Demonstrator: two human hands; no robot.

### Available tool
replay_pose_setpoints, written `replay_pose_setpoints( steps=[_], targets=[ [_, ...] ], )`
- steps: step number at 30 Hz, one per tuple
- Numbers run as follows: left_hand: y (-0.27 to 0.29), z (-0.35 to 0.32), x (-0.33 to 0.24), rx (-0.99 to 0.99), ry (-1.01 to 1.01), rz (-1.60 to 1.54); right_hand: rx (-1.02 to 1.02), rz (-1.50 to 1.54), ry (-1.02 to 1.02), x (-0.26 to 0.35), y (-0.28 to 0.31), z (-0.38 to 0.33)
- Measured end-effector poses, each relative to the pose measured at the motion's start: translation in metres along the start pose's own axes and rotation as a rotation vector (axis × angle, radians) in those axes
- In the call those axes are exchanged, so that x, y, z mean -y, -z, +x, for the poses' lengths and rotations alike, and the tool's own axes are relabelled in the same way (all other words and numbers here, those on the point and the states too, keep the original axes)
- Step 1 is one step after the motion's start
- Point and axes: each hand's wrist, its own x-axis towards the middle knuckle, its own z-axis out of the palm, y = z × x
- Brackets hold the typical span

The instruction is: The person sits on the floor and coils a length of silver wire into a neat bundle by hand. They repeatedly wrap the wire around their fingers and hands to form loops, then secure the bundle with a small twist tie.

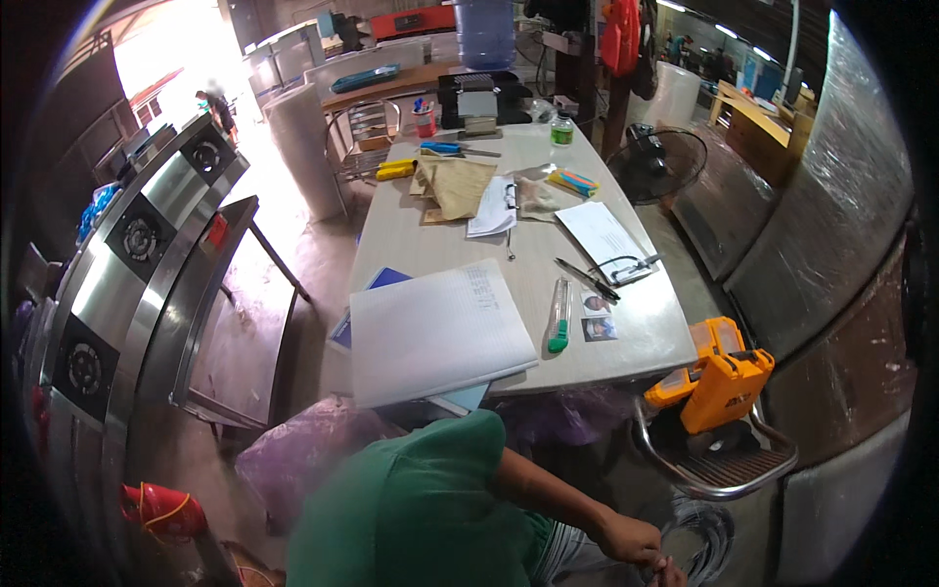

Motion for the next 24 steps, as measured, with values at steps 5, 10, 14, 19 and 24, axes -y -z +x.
replay_pose_setpoints(
  steps=[5,10,14,19,24],
  targets=[
    [0.005,-0.01,0.015,-0.02,0.032,-0.063,-0.117,-0.045,0.098,-0.021,-0.029,-0.006],
    [0.003,0.006,0.025,0.317,0.135,-0.097,-0.172,-0.087,0.055,-0.028,-0.033,-0.002],
    [-0.027,0.024,0.027,0.116,0.112,-0.42,-0.176,-0.092,0.025,-0.022,-0.03,0.005],
    [-0.034,0.03,0.021,0.222,0.193,-0.461,-0.172,-0.085,0.001,-0.018,-0.031,0.009],
    [-0.03,0.014,0.004,0.4,0.325,-0.823,-0.168,-0.077,-0.024,-0.017,-0.03,0.012]
  ],
)
